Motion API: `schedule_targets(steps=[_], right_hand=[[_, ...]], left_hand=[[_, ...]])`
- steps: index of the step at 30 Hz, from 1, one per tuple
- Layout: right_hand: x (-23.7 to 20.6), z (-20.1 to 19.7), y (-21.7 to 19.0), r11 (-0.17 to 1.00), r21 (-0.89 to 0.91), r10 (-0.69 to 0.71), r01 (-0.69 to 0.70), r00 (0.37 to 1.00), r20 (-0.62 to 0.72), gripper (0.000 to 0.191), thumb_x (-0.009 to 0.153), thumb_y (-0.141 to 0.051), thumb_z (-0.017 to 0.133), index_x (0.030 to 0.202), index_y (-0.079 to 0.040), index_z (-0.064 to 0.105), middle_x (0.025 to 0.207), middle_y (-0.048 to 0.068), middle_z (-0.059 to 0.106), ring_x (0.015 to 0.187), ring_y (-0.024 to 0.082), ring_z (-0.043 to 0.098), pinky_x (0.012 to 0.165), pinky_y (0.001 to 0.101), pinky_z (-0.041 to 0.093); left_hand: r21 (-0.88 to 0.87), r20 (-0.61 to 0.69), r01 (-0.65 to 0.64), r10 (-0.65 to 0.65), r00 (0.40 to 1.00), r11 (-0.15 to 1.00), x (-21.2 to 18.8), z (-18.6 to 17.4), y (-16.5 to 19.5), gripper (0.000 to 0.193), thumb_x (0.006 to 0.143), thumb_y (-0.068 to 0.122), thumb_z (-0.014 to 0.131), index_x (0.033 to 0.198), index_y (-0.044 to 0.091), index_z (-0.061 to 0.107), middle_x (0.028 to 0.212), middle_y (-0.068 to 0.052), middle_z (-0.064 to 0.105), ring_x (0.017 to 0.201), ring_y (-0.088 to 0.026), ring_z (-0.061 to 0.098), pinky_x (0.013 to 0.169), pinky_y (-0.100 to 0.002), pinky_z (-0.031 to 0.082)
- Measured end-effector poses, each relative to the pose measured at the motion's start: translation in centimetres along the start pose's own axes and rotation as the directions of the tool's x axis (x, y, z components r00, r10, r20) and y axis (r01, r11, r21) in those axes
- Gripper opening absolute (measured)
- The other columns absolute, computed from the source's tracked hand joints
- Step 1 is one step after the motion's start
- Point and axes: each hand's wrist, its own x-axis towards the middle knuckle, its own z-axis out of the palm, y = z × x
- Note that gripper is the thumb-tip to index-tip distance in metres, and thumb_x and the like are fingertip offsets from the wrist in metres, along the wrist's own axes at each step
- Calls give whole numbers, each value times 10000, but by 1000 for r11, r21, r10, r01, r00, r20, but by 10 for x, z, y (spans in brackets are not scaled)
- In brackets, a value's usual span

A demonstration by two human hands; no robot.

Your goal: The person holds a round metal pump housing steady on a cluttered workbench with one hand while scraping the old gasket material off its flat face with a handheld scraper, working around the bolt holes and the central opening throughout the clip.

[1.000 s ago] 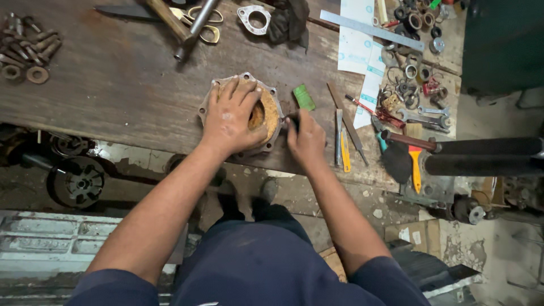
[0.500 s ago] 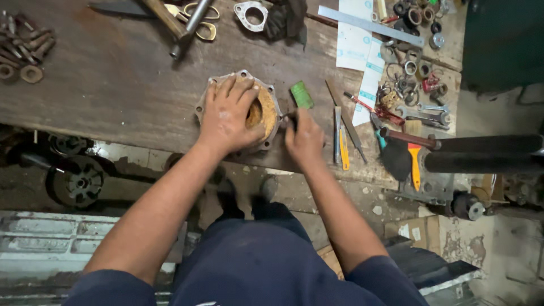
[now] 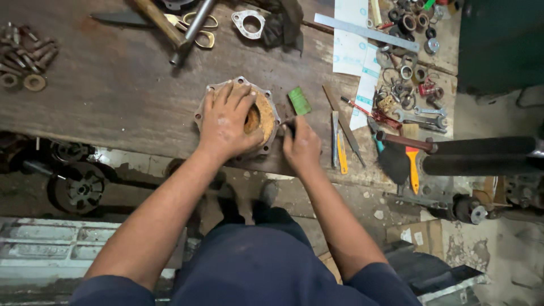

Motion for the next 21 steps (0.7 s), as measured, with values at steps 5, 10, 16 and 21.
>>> schedule_targets(steps=[5, 10, 16, 21], right_hand=[[-5, 5, -2, 999, 7, -32, 32, 999, -32, 190, 945, -138, 687, 1058, -58, 556, 911, 205, 701, 844, 460, 666, 710, 559, 506], [-8, 11, -2, 1000, -24, -14, 13, 999, -36, 242, 895, -116, 671, 1098, -41, 560, 930, 230, 689, 850, 474, 654, 706, 567, 504], [-4, 9, -5, 999, -51, 1, -1, 1000, -5, 200, 962, -161, 698, 1034, -48, 550, 901, 217, 695, 829, 477, 662, 697, 575, 500], [-3, 4, -10, 1000, -26, -17, 16, 1000, -6, 188, 935, -145, 684, 1028, -42, 557, 901, 223, 697, 814, 470, 666, 687, 570, 505]], left_hand=[[-20, 9, 12, -11, 1000, 1000, 1, 1, -1, 746, 688, 453, 794, 1311, 75, 635, 1437, -141, 579, 1387, -424, 466, 1137, -657, 297], [-14, 21, 8, -8, 1000, 1000, 0, 4, -2, 757, 662, 466, 790, 1296, 81, 639, 1424, -139, 586, 1378, -429, 470, 1125, -670, 292], [3, 17, -9, 9, 1000, 1000, -1, 3, -4, 722, 736, 482, 796, 1320, 91, 633, 1455, -131, 572, 1398, -413, 467, 1155, -680, 280], [0, 25, 16, -16, 1000, 1000, 0, 0, -2, 764, 673, 472, 792, 1313, 87, 631, 1433, -137, 571, 1385, -420, 459, 1137, -688, 268]])
